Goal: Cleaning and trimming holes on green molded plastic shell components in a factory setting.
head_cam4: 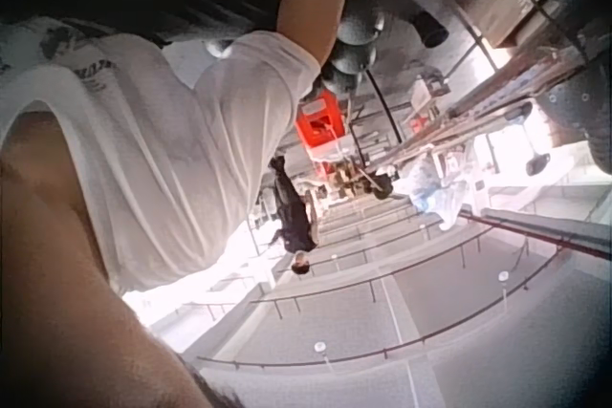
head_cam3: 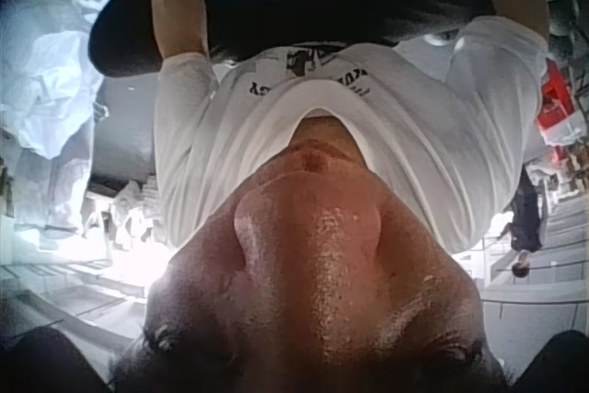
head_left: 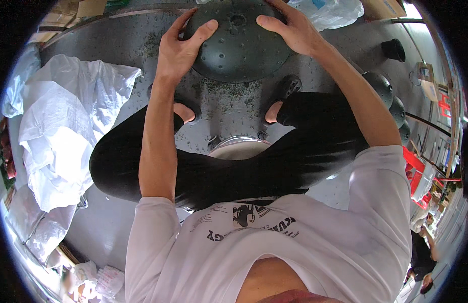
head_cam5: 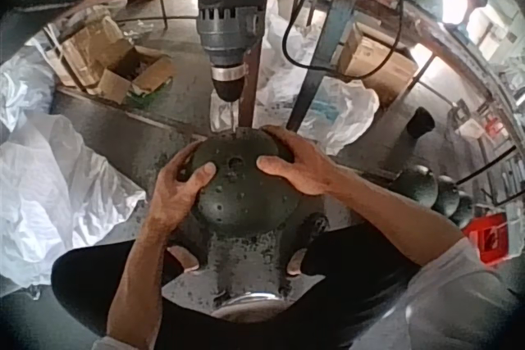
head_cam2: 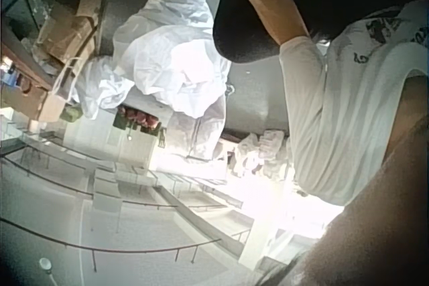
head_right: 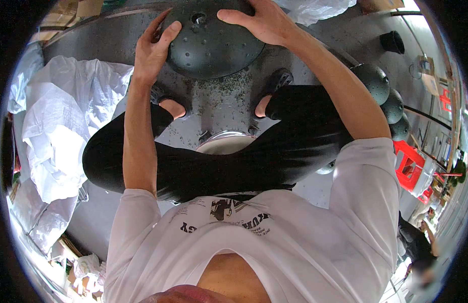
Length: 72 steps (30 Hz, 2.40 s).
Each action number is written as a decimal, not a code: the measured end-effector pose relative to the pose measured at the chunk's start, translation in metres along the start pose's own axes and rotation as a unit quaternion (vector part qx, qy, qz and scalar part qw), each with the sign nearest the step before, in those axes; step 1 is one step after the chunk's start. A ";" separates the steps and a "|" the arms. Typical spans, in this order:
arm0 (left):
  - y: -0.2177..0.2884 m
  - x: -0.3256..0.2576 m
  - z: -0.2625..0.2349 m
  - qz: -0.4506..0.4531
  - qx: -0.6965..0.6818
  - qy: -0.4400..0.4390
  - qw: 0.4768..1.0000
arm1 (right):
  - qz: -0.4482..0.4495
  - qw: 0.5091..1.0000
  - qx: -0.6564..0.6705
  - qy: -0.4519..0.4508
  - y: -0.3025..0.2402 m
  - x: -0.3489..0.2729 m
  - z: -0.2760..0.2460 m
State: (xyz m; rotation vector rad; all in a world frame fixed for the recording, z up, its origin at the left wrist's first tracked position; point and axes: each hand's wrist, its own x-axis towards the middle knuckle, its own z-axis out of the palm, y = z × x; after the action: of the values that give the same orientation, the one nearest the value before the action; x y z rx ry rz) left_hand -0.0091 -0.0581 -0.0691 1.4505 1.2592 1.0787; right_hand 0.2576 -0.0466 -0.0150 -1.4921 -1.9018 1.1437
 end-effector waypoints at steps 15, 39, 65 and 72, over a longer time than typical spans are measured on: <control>-0.005 -0.003 0.001 -0.068 -0.024 -0.036 0.997 | -0.037 0.997 -0.062 0.014 0.030 0.002 0.005; -0.018 -0.009 0.029 -0.194 -0.050 -0.024 0.980 | -0.214 0.953 -0.215 -0.008 0.034 -0.004 0.006; -0.021 -0.013 0.024 -0.152 -0.061 -0.106 0.981 | -0.182 0.947 -0.242 -0.109 0.010 -0.007 -0.015; -0.016 -0.011 0.022 -0.164 -0.073 -0.106 0.978 | -0.182 0.950 -0.232 -0.105 0.010 -0.005 -0.015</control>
State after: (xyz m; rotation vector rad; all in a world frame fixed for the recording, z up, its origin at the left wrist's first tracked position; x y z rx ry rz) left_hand 0.0080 -0.0703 -0.0895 1.1637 1.1882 0.7572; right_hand 0.2761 -0.0458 -0.0141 -1.1819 -2.5969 0.7393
